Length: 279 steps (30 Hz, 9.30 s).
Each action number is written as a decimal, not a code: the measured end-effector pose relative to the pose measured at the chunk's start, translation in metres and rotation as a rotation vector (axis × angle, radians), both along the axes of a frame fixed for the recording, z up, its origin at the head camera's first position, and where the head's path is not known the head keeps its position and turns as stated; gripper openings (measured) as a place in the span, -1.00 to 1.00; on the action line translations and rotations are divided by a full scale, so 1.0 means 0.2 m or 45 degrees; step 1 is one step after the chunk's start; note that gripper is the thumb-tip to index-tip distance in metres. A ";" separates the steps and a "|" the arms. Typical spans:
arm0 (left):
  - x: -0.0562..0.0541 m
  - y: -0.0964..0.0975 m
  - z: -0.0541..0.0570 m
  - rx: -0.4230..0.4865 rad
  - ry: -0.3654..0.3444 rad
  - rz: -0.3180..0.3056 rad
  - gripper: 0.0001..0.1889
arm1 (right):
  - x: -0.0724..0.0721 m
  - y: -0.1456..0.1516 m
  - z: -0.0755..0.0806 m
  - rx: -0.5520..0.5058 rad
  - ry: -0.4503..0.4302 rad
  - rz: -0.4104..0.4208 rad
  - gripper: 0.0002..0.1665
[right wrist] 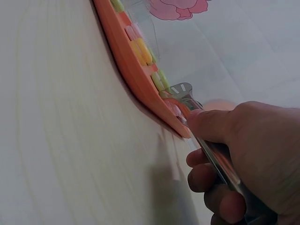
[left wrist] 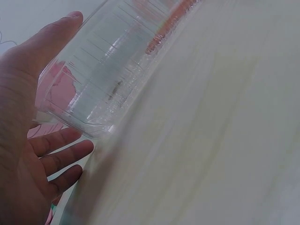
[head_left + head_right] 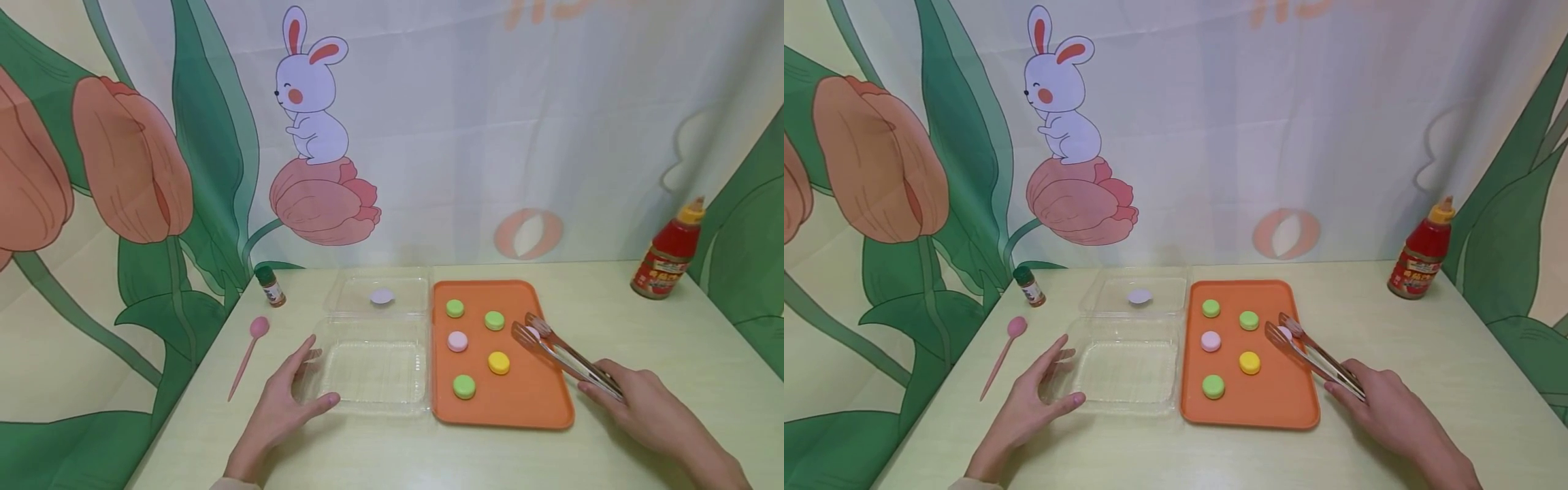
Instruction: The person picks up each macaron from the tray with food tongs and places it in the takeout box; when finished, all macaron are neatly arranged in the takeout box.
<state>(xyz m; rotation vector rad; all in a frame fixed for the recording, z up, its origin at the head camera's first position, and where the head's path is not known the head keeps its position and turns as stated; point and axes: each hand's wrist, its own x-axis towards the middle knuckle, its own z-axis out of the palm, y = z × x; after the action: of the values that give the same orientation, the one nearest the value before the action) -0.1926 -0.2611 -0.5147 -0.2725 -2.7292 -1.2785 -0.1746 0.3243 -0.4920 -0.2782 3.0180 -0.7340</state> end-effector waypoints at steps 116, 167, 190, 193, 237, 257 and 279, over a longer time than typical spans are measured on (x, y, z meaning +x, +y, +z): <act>-0.01 -0.01 -0.01 0.058 -0.003 -0.010 0.20 | -0.33 -1.18 0.47 -0.150 -0.008 0.587 -0.59; 0.00 0.00 -0.01 0.038 -0.005 -0.008 0.19 | -0.22 -0.11 0.27 -0.274 0.130 0.049 -0.51; -0.01 0.00 -0.01 0.024 -0.010 0.000 0.21 | -0.23 -0.07 0.05 -0.161 -0.068 0.059 -0.54; -0.01 0.00 -0.01 0.029 -0.003 -0.007 0.20 | -0.22 -0.08 0.04 -0.152 -0.081 0.055 -0.53; 0.00 0.00 0.00 0.032 -0.009 -0.012 0.20 | -0.24 -0.10 0.03 -0.009 -0.070 0.087 -0.56; -0.01 0.00 -0.01 0.034 0.021 -0.031 0.18 | -0.23 -0.21 0.22 -0.117 0.133 0.168 -0.64; -0.01 -0.02 -0.02 0.040 0.013 -0.033 0.19 | -0.29 -0.66 0.42 -0.238 0.113 0.479 -0.64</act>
<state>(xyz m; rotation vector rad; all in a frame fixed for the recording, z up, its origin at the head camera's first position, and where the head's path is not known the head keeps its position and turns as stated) -0.1951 -0.2653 -0.5177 -0.3115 -2.7035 -1.3218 -0.2318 0.1927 -0.4074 -0.8743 2.8432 -0.9828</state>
